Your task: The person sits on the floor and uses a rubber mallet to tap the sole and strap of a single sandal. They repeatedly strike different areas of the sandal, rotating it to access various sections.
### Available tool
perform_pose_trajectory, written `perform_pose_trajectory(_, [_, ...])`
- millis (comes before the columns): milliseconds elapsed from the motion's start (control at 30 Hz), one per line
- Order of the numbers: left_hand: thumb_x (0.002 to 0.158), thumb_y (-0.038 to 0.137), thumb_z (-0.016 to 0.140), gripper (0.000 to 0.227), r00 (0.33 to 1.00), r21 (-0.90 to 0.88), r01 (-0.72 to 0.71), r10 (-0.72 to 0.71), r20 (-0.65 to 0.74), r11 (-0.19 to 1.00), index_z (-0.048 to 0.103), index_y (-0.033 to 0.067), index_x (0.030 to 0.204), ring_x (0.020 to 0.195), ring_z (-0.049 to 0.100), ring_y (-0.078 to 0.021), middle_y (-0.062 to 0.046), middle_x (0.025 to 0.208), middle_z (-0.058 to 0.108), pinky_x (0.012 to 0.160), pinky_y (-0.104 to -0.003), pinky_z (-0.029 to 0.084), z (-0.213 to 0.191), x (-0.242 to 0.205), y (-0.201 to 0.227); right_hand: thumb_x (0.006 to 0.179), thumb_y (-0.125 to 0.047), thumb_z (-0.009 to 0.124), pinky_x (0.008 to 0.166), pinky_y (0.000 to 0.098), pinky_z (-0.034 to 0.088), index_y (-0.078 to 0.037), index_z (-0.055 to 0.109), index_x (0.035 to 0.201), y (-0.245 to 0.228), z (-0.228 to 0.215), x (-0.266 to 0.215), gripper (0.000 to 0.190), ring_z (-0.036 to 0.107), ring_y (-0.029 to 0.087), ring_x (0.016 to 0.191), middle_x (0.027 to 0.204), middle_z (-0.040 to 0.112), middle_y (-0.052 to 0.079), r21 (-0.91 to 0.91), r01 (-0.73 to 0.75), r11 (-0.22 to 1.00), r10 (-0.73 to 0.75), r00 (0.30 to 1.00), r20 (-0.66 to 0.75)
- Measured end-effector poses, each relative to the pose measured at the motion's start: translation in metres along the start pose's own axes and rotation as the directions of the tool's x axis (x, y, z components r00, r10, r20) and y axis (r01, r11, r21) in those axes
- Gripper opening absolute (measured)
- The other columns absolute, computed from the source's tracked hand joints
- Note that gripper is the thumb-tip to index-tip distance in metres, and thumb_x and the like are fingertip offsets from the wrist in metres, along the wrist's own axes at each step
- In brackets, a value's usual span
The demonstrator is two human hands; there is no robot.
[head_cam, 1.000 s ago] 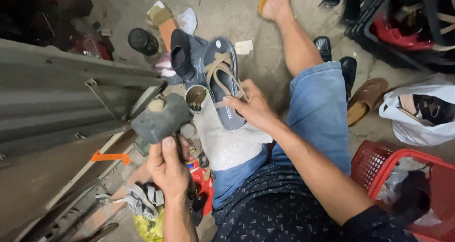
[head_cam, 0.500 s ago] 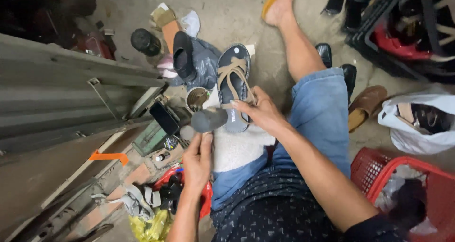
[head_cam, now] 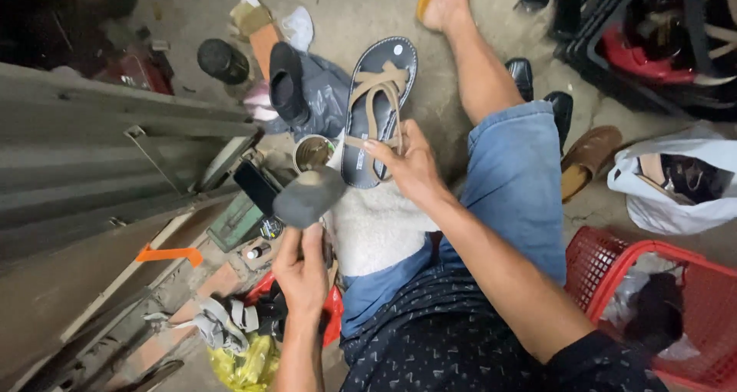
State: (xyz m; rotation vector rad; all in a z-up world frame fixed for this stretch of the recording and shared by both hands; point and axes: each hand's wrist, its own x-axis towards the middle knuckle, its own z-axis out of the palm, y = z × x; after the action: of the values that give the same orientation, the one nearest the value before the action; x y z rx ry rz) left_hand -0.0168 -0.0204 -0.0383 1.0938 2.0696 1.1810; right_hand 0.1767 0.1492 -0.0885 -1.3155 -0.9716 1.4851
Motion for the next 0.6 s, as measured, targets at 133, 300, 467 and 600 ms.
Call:
perform_pose_trajectory(133, [0.1, 0.028, 0.07, 0.026, 0.999, 0.116, -0.043, 0.042, 0.01, 0.992, 0.07, 0.0086, 0.083, 0.069, 0.061, -0.0207, -0.016, 0.07, 0.065, 0.069, -0.036, 0.049, 0.018, -0.004, 0.012, 0.081, -0.034, 0.093, 0.067, 0.0341, 0.059, -0.002, 0.06, 0.106, -0.034, 0.006, -0.012, 0.053, 0.067, 0.018, 0.075, 0.085, 0.072, 0.014, -0.007, -0.014, 1.0, 0.014, 1.0, 0.002])
perform_pose_trajectory(300, [0.099, 0.014, 0.06, 0.021, 0.985, 0.003, -0.16, 0.159, 0.062, 0.987, 0.058, 0.0103, 0.078, 0.071, 0.039, -0.0071, 0.004, 0.069, 0.046, 0.061, -0.028, 0.035, 0.008, -0.017, 0.058, 0.085, -0.041, 0.078, 0.072, 0.0312, 0.045, -0.016, 0.05, 0.097, -0.064, 0.008, -0.025, 0.04, 0.056, 0.011, 0.083, 0.088, 0.059, -0.001, -0.186, -0.245, 0.951, 0.242, 0.969, -0.04])
perform_pose_trajectory(467, [0.098, 0.01, 0.066, 0.008, 0.975, -0.059, -0.184, 0.19, 0.117, 0.981, 0.073, 0.0094, 0.095, 0.074, 0.053, -0.0072, -0.007, 0.073, 0.071, 0.068, -0.032, 0.053, 0.021, -0.013, 0.024, 0.085, -0.039, 0.089, 0.074, 0.0328, 0.058, -0.007, 0.057, 0.102, -0.056, 0.005, -0.028, 0.048, 0.067, 0.015, 0.079, 0.085, 0.071, 0.008, -0.072, -0.037, 0.997, 0.034, 0.999, -0.04])
perform_pose_trajectory(600, [0.099, 0.01, 0.065, 0.021, 0.949, 0.02, -0.298, 0.294, 0.117, 0.954, 0.065, 0.0122, 0.078, 0.059, 0.054, -0.0159, -0.004, 0.062, 0.06, 0.063, -0.028, 0.049, 0.029, -0.017, 0.027, 0.086, -0.037, 0.089, 0.077, 0.0332, 0.058, -0.007, 0.056, 0.101, -0.03, -0.005, -0.032, 0.047, 0.068, 0.015, 0.081, 0.085, 0.071, 0.008, -0.062, -0.072, 0.995, 0.067, 0.995, -0.069])
